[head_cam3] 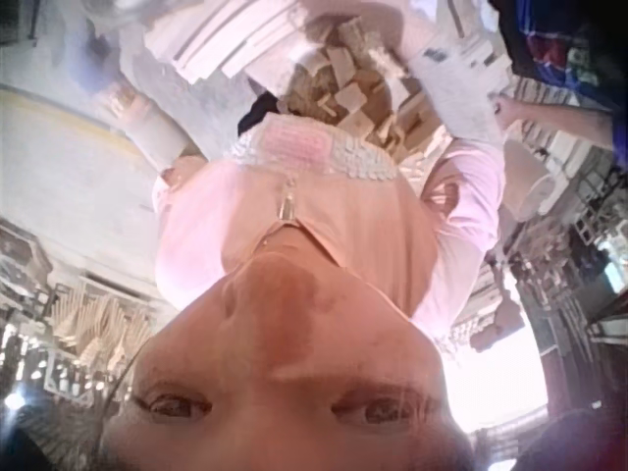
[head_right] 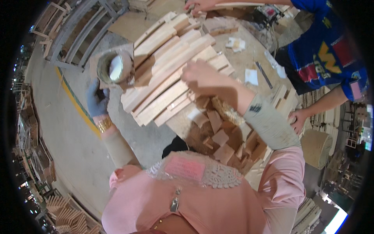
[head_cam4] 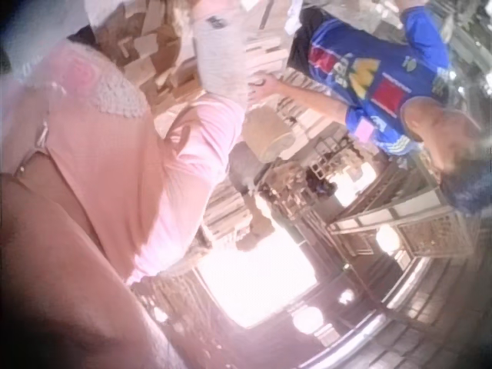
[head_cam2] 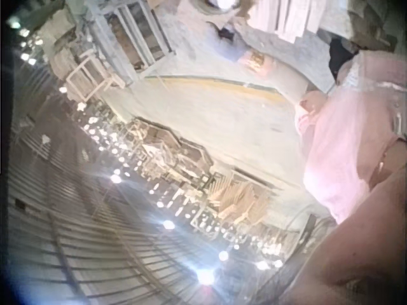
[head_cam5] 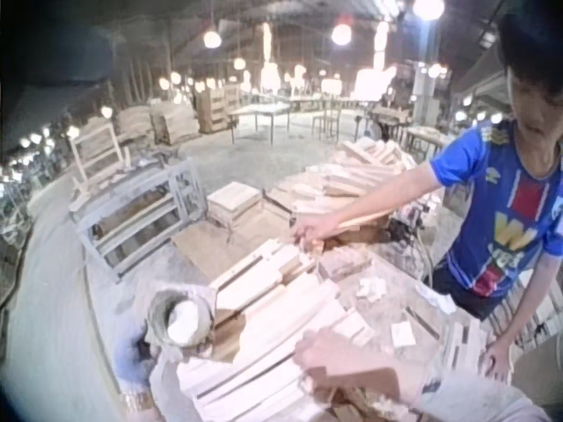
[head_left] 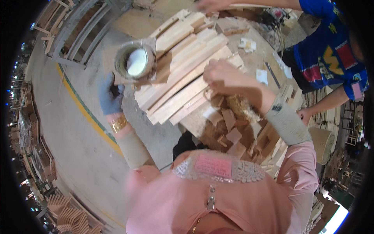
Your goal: The person sits on the floor and mixes a white substance in a container using a stick. They then stand up, walk to a workbench, and apply the substance to small wooden pieces using a brush, placing the treated pieces on the bench.
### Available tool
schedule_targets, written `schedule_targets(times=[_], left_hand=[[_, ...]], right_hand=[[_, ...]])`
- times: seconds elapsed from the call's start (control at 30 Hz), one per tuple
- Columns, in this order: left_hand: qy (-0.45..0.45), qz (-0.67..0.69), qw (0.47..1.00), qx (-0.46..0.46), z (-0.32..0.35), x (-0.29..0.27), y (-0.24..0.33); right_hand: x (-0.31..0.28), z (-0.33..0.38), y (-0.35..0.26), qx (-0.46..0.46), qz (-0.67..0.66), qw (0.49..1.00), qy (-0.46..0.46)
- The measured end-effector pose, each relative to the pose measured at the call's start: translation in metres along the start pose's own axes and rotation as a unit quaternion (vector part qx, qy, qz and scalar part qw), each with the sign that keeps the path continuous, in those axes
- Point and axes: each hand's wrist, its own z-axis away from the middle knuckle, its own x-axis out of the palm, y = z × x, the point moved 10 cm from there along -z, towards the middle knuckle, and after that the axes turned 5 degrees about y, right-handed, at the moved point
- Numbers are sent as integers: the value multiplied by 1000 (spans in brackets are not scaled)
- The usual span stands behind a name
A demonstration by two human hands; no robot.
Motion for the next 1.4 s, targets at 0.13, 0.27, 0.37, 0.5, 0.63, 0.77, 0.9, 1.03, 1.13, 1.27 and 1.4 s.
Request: schedule_targets(times=[0.13, 0.27, 0.37, 0.5, 0.63, 0.77, 0.9, 1.03, 1.13, 1.27, 1.4], left_hand=[[15, 8, 1000, -3, 15, -18, 4], [68, -2, 998, 3, 28, -55, 8], [76, -16, 997, 14, 35, -58, 17], [24, -35, 999, -6, 33, -35, 11], [-56, -33, 998, -17, 26, 22, -12], [-126, -48, 991, -19, 17, 83, -32], [-143, -45, 988, -29, 13, 129, -40], [-146, -39, 987, -50, 8, 126, -47], [-113, -50, 991, -49, -5, 100, -40], [-64, -61, 996, -28, -23, 68, -20], [-81, -56, 994, -44, -42, 28, -11]], right_hand=[[33, -10, 2, 44, 91, 995, -4], [11, -8, 35, 131, 118, 984, 15], [-37, 13, 74, 186, 50, 974, 116], [-94, 52, 111, 282, 8, 941, 187], [-139, 111, 114, 353, -32, 896, 268], [-146, 152, 130, 365, -27, 893, 262], [-112, 155, 166, 360, 3, 911, 201], [-60, 155, 227, 383, 42, 915, 117], [-37, 160, 264, 405, 89, 906, 84], [-21, 177, 282, 473, 34, 880, 19], [-14, 223, 273, 433, -126, 881, 142]])
